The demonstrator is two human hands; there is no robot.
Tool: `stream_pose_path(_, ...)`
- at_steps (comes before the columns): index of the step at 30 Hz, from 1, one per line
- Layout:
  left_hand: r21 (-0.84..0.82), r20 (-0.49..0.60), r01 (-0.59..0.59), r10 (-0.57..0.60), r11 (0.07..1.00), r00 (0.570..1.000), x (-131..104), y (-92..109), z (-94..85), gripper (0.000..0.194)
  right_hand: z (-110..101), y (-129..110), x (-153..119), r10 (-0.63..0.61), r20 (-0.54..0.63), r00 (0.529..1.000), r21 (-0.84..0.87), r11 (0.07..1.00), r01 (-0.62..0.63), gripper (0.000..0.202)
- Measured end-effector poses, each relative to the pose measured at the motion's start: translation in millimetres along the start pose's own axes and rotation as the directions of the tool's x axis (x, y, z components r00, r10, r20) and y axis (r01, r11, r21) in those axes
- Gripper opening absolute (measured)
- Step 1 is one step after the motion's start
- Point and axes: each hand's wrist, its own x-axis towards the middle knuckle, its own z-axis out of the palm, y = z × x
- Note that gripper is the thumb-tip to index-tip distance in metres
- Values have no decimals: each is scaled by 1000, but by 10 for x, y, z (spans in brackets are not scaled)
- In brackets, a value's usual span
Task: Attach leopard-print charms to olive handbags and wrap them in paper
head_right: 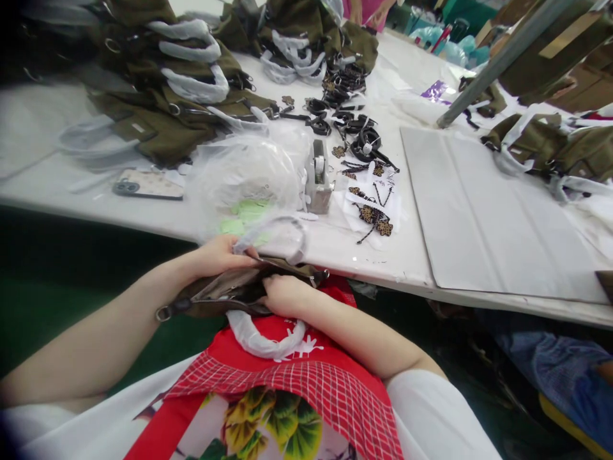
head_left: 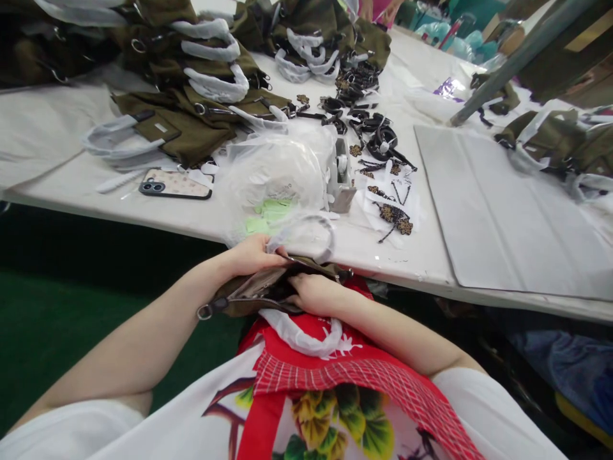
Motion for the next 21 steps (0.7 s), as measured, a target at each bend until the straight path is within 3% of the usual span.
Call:
stream_pose_path(3,-36,47,-15,17,999,999,-35,-117,-143,29,-314,123,-333,-76,-131,988,202,974,102,27)
stream_pose_path(7,-17,65,19,-18,1000,998,-82,-204,-203,31,-565,446,-754,187,-339,922,301,950,-82,21)
stream_pose_path(9,-15,60,27,-26,1000,998,-86,-221,-205,32,-548,575,-898,280,-357,891,222,952,-211,20)
stream_pose_path(11,-18,66,33,-31,999,997,-76,-229,-206,33,-456,644,-963,312,-321,894,134,950,-284,30)
stream_pose_path(15,-43,75,69,-65,997,995,-50,-230,-195,31,-173,675,-849,286,-287,914,116,958,-263,60)
stream_pose_path(18,-102,98,84,-74,991,992,-73,-210,-182,30,-34,683,-690,257,-300,919,204,958,-201,41)
stream_pose_path(21,-180,79,120,-107,976,991,-157,-187,-198,28,-109,663,-640,236,-294,926,297,944,-146,14)
